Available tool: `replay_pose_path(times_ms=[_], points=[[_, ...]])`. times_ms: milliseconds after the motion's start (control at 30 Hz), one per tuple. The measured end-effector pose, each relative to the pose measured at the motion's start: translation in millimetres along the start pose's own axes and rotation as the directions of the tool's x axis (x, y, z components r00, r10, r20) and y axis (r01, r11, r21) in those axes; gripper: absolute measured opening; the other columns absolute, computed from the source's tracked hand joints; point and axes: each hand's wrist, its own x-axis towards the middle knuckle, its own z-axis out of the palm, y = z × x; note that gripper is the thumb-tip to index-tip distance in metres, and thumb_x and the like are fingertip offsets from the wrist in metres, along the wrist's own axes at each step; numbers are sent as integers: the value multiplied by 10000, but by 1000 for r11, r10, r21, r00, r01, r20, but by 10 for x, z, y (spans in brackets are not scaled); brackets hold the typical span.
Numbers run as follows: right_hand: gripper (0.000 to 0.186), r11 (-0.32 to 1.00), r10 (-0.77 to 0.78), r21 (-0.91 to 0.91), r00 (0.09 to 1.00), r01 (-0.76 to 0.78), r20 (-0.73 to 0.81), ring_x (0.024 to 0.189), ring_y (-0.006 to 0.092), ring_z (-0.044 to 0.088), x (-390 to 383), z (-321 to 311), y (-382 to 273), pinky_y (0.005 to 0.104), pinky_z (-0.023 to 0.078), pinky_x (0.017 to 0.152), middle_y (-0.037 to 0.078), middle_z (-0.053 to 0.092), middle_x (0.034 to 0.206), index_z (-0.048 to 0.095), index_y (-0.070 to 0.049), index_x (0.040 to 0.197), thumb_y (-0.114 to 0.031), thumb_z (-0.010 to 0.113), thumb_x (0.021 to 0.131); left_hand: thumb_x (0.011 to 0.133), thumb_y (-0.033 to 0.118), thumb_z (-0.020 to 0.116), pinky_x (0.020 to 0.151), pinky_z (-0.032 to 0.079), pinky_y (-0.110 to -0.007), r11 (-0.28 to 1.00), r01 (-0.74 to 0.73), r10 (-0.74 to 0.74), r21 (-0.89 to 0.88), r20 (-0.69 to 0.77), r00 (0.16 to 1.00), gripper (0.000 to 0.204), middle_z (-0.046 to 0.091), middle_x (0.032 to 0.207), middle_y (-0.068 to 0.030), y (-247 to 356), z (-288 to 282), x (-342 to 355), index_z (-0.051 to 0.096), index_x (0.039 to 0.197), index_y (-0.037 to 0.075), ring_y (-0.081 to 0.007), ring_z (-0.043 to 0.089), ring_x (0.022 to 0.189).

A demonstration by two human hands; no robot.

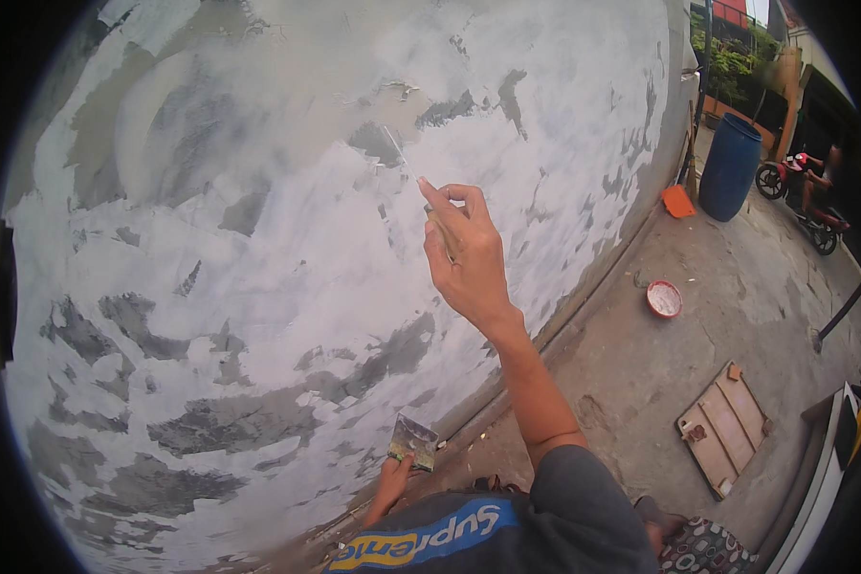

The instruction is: The person applies white plaster to a curved concrete wall using a trowel and a smaller scraper. They repeatedly scoop plaster from a red bucket, spread it across the wall, and smooth the surface. The person occasionally scrapes excess plaster from the trowel back into the bucket.

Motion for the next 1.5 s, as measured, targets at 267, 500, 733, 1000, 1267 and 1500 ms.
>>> replay_pose_path(times_ms=[267,500,733,1000,1267,1500], points=[[412,476,456,659,804,-582,381,659,105,486,-744,-271,280,241,402,592,45,557,776,539,9,1321,-83,576,921,967,199,534,717,551,-310,984,-43,30,-172,-76,997,327,605,1085,-79,648,112,227,511,1203,-26,-151,634,928],[420,956,269,108,962,-272,43,743,100,492,-961,-71,388,250,446,648,52,519,1048,560,-28,1311,-7,580,892,937,167,537,762,558,-350,920,-97,56,-380,-117,992,338,585,1144,-91,1108,155,214,448,1235,34,-194,634,983],[536,969,-188,-202,950,139,-249,772,211,472,-66,817,361,326,458,698,172,434,1166,483,-3,1374,78,540,848,943,163,537,739,567,-334,942,-40,27,-332,-44,999,311,597,1120,-84,1006,393,181,462,1213,28,-183,641,962],[553,948,-126,-305,986,87,-110,866,277,501,-17,1004,442,372,467,732,191,434,1149,491,21,1352,106,548,808,936,153,538,702,561,-306,958,1,-48,-287,-156,987,338,588,1146,-74,757,208,78,472,1247,37,-162,634,945],[408,824,380,312,869,-474,317,732,144,550,-418,-251,268,276,455,640,136,591,1011,510,17,1343,-79,493,947,944,111,518,660,545,-253,957,-137,48,-256,-325,945,550,610,991,-55,801,184,39,292,1445,88,-138,621,814],[219,466,628,507,675,-725,388,561,93,558,-1451,-76,250,210,417,448,108,652,919,571,18,1115,-144,503,984,984,238,508,568,440,-247,967,-231,243,112,-109,964,642,487,699,10,1134,333,74,188,1529,123,-89,456,619]])
